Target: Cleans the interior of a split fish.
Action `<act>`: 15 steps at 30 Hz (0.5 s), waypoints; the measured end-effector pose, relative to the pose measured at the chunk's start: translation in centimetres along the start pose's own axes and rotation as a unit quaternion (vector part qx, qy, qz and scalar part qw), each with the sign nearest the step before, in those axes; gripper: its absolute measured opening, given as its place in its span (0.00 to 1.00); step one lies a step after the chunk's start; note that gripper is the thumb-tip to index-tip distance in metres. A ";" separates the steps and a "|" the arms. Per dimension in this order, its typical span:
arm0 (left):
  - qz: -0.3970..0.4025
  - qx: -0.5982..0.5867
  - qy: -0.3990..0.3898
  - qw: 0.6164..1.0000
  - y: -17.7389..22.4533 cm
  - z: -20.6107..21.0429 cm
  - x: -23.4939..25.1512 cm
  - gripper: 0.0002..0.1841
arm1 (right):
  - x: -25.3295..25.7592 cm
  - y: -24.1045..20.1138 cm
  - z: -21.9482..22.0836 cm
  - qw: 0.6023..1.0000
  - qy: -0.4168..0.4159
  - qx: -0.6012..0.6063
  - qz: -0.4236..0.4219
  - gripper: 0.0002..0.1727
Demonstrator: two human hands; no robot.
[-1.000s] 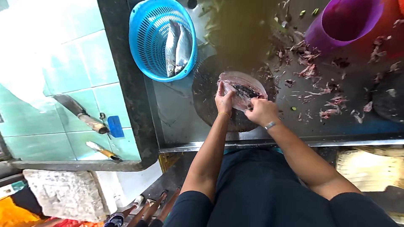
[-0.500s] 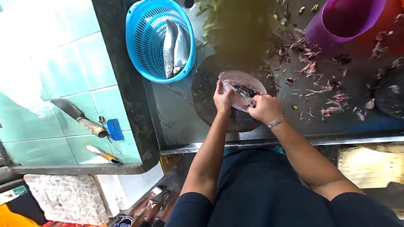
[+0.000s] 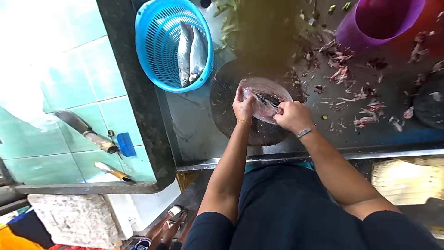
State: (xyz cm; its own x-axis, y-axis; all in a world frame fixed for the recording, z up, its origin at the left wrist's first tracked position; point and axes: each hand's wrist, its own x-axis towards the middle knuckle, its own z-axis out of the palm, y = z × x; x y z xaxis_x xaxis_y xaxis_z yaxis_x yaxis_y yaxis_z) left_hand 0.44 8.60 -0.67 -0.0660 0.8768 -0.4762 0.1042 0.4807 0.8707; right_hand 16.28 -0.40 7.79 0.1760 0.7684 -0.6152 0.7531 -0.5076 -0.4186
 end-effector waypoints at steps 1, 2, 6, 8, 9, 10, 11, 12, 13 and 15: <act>0.002 -0.001 0.001 1.000 -0.1 0.0 0.1 0.41 | 0.4 -0.4 0.4 1.000 -0.008 -0.004 -0.002 0.20; 0.001 0.001 0.002 1.000 -0.2 0.0 0.0 0.40 | 0.9 -0.7 0.9 1.000 -0.017 -0.004 -0.008 0.20; -0.005 0.011 0.012 1.000 0.3 0.1 0.2 0.38 | 0.9 -0.5 -0.6 1.000 -0.011 0.000 0.003 0.14; -0.002 0.015 0.012 1.000 0.3 0.1 0.3 0.36 | 0.9 -1.1 -0.6 1.000 -0.020 -0.001 0.009 0.17; -0.001 0.021 0.013 1.000 0.2 0.0 0.3 0.36 | 1.3 -1.6 -0.2 1.000 -0.026 -0.004 0.007 0.18; 0.000 0.025 0.015 1.000 0.3 0.1 0.4 0.36 | 1.6 -2.1 -0.2 1.000 -0.028 -0.011 0.001 0.18; -0.002 0.030 0.018 0.999 0.3 0.1 0.4 0.37 | 1.5 -2.3 -0.9 1.000 -0.015 -0.017 -0.006 0.17; 0.000 0.032 0.022 0.999 0.5 0.2 0.6 0.37 | 1.2 -2.1 -2.1 0.999 0.024 -0.027 -0.021 0.17; 0.002 0.031 0.026 0.999 0.7 0.3 1.0 0.38 | 1.3 -1.0 -3.3 0.995 0.083 -0.043 -0.044 0.18; 0.002 0.036 0.031 0.999 0.2 0.1 0.7 0.37 | 2.3 3.1 -4.0 0.984 0.143 -0.088 -0.060 0.22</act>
State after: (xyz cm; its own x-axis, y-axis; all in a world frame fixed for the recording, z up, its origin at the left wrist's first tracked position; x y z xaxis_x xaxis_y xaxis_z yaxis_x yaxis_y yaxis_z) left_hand 0.53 9.33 -0.89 -0.1273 0.8774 -0.4625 0.1748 0.4788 0.8603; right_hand 21.57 1.36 7.80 0.2322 0.9094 -0.3451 0.8729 -0.3514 -0.3386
